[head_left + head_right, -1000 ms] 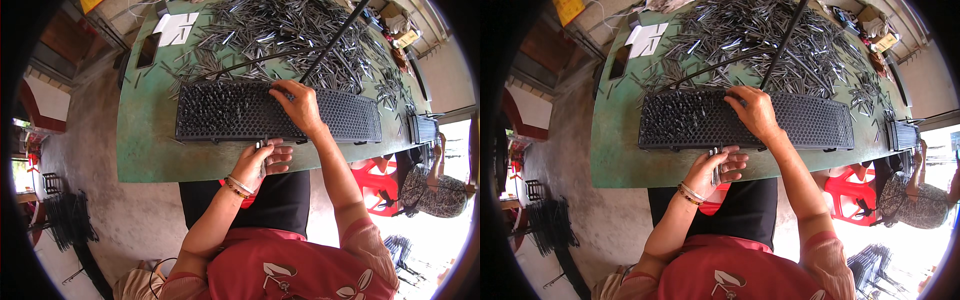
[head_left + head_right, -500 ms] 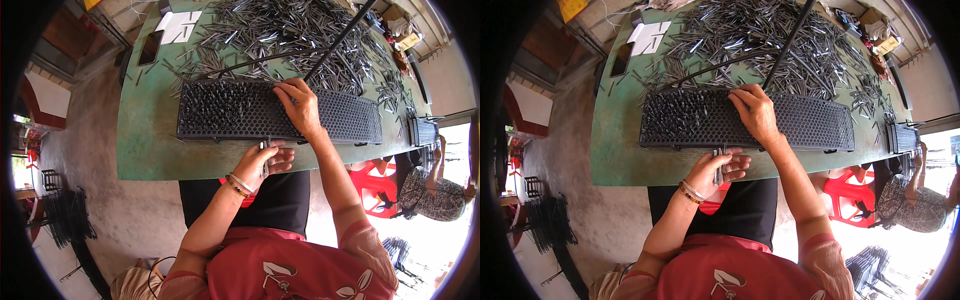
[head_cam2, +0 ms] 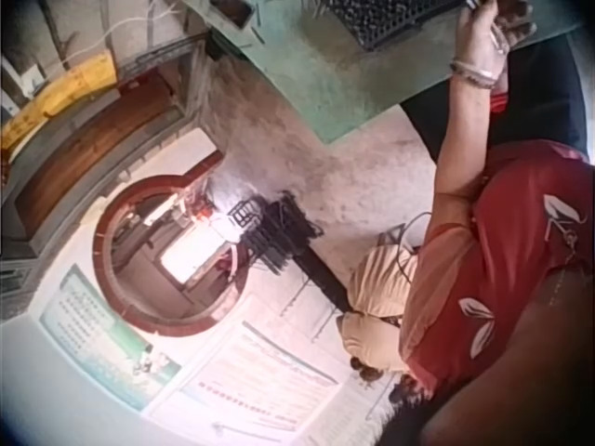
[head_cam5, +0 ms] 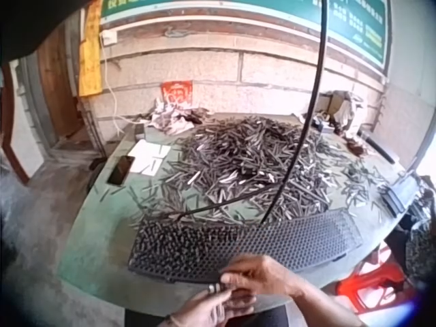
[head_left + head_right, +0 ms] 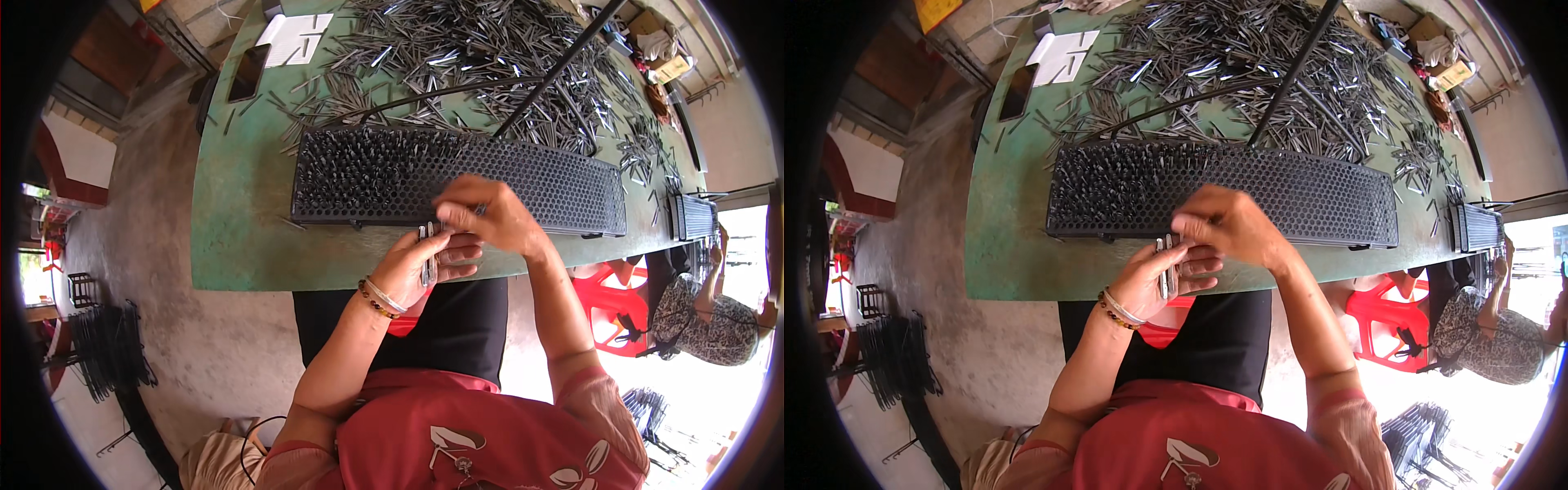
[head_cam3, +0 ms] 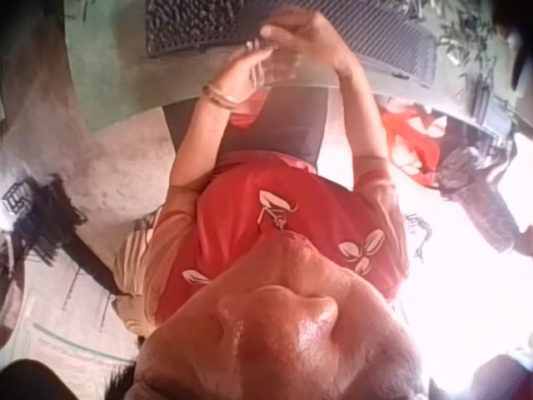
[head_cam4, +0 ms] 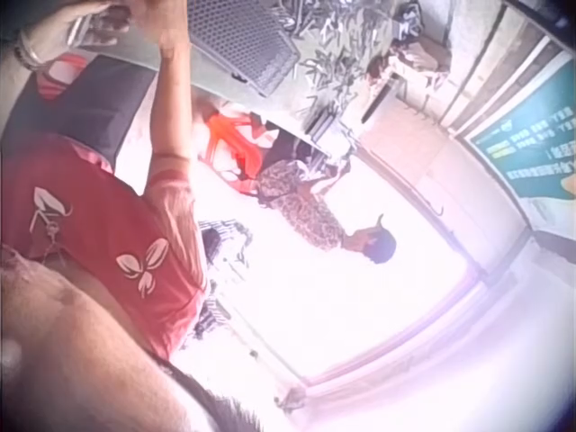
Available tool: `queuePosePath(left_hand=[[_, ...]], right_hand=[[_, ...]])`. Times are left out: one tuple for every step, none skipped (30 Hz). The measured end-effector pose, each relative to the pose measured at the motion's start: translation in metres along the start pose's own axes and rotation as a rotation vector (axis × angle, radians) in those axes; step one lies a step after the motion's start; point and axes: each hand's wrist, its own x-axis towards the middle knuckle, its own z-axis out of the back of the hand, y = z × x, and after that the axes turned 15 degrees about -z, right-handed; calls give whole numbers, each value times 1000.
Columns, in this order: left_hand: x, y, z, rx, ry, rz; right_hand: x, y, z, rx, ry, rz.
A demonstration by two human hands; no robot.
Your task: Picking up individual metal pins from a large pile and inserting them into a grid-like tray.
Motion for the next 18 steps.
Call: queuePosePath(left_hand=[[0, -1, 2, 0, -1, 1], [0, -2, 5, 61, 43, -5], [0, -1, 7, 122, 86, -11], [0, -1, 8, 122, 87, -10], [-1, 0, 10, 152, 124, 24], [-1, 1, 11, 182, 161, 57], [-2, 1, 11, 184, 161, 57], [-2, 3, 11, 180, 139, 65], [-2, 4, 11, 176, 118, 73], [-1, 3, 9, 177, 118, 73], [-1, 2, 5, 164, 72, 63], [-1, 2, 2, 152, 27, 53], [0, 1, 3, 152, 27, 55], [1, 0, 5, 133, -4, 69], [1, 0, 7, 113, -35, 83], [0, 2, 9, 108, -41, 74], [0, 2, 8, 109, -40, 74], [0, 3, 7, 126, -39, 66]], right_hand=[[-5, 1, -2, 60, 187, -19], [-8, 2, -5, 159, 226, -79], [-9, 1, -4, 159, 225, -80], [-10, -1, -4, 212, 263, -100], [-10, -2, -3, 264, 301, -119], [-11, -3, -2, 265, 301, -118], [-12, -3, -2, 263, 298, -113], [-12, -4, -2, 260, 295, -108], [-13, -2, -2, 261, 294, -107], [-13, 0, -1, 348, 203, -215], [-14, 3, 0, 435, 109, -323], [-11, 3, 4, 387, 29, -287], [-5, -5, 6, 358, -57, -269], [1, -4, 8, 354, -155, -245], [7, -3, 8, 349, -252, -220], [13, -2, 8, 350, -253, -219], [19, -2, 9, 313, -306, -214], [23, -3, 9, 275, -359, -209]])
